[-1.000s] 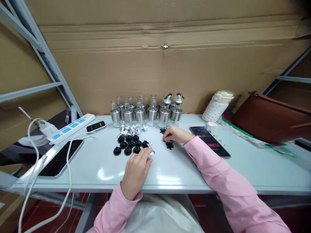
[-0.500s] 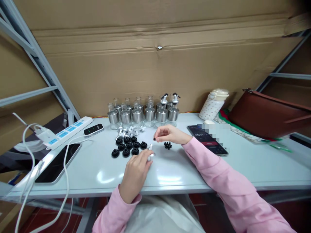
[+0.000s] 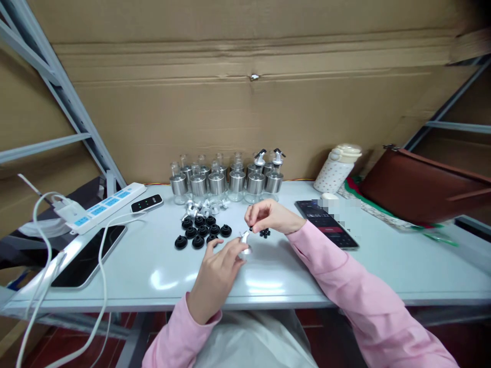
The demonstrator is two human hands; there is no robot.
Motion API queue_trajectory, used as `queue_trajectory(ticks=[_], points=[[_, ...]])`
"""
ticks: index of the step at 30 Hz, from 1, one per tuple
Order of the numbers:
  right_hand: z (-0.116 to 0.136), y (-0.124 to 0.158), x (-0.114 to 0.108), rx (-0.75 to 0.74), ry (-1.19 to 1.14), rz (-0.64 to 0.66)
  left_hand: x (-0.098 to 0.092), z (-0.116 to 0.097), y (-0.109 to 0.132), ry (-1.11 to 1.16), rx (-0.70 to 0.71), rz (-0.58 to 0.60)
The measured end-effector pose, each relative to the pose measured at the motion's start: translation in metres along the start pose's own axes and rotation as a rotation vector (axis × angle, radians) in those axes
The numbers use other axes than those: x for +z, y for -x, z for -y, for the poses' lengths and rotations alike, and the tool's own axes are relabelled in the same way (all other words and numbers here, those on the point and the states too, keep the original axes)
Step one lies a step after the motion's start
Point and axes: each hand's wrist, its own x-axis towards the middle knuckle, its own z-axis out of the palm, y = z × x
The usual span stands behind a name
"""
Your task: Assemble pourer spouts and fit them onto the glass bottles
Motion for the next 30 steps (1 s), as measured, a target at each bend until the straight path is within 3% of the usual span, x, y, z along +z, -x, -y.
queue_trajectory(ticks=[10, 17, 23, 25, 27, 30], points=[[0.0, 0.002, -0.003, 0.118, 0.067, 0.112, 0.0, -0.002, 0.0, -0.009, 0.087, 0.009], [-0.007, 0.003, -0.001, 0.194, -0.003, 0.264, 0.0, -0.001, -0.001, 0.014, 0.143, 0.008], [-0.004, 0.004, 0.001, 0.157, 0.048, 0.369, -0.002, 0.004, 0.002, 0.053, 0.173, -0.004], [-0.002, 0.004, 0.0, 0.153, 0.066, 0.345, -0.006, 0.011, 0.004, 0.043, 0.095, -0.039], [-0.001, 0.004, 0.0, 0.171, 0.067, 0.306, -0.012, 0.019, 0.005, -0.036, -0.071, -0.062], [0.0, 0.005, -0.001, 0.193, 0.057, 0.218, -0.019, 0.029, 0.007, -0.262, -0.313, -0.012]])
